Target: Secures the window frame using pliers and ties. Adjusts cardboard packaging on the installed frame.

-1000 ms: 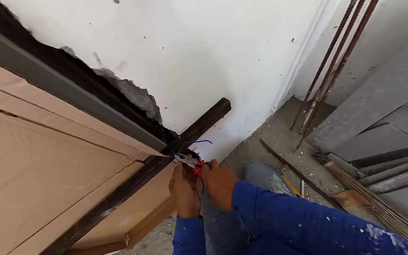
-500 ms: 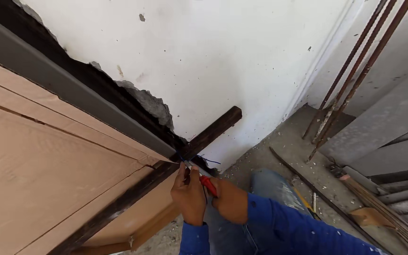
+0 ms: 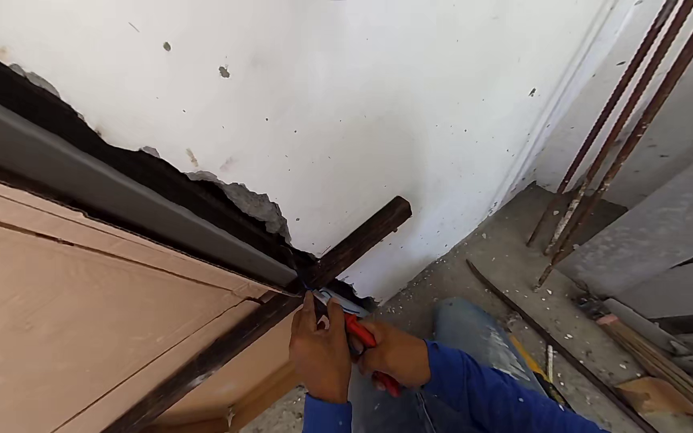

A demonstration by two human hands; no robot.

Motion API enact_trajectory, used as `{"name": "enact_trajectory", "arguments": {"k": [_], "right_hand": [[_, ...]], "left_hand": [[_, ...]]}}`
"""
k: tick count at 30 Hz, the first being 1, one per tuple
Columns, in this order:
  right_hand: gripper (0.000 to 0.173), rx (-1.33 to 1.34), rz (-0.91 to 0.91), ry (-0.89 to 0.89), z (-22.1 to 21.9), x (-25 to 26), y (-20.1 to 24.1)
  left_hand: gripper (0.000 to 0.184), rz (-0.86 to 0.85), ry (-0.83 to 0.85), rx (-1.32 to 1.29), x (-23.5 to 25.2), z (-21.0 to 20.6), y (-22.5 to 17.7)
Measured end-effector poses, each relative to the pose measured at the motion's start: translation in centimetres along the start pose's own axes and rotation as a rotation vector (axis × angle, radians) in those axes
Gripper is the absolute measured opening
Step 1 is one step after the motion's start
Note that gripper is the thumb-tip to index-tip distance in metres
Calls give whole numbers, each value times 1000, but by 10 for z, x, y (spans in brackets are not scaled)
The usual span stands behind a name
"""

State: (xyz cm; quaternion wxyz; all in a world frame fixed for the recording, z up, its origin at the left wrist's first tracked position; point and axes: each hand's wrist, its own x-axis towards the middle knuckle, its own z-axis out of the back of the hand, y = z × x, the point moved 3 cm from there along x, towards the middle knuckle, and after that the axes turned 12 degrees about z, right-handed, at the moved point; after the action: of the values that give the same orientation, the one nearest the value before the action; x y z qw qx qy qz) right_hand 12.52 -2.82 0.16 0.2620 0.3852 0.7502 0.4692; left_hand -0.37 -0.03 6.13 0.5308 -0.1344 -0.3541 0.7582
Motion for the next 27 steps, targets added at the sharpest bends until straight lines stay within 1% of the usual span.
{"name": "enact_trajectory", "arguments": {"k": [3, 5, 7, 10, 12, 14, 17, 22, 24, 27], "right_hand": [[22, 144, 50, 44, 4, 2, -6], [22, 247, 76, 78, 6, 4, -11], [22, 349, 93, 104, 6, 4, -14], [21, 473, 122, 143, 5, 6, -18], [21, 528, 128, 180, 7, 8, -22], [22, 592, 140, 219, 9, 9, -27], [21, 731, 168, 262, 9, 10, -37], [13, 959, 222, 373, 6, 11, -42], [12, 996, 236, 403, 5, 11, -42], [14, 965, 208, 406, 9, 11, -41]], "left_hand": [[51, -65, -51, 137, -2, -1, -5], [56, -51, -40, 130, -4, -2, -6], [59, 4, 15, 31, -9, 1, -3], [53, 69, 102, -194, -16, 2, 4], [53, 81, 108, -229, -15, 2, 4], [56, 86, 92, -165, -12, 3, 2], [57, 42, 62, -20, -9, 4, -2], [56, -2, 21, 169, -9, 6, -11], [57, -5, 7, 180, -9, 5, -10], [56, -3, 30, 83, -5, 5, -4]]}}
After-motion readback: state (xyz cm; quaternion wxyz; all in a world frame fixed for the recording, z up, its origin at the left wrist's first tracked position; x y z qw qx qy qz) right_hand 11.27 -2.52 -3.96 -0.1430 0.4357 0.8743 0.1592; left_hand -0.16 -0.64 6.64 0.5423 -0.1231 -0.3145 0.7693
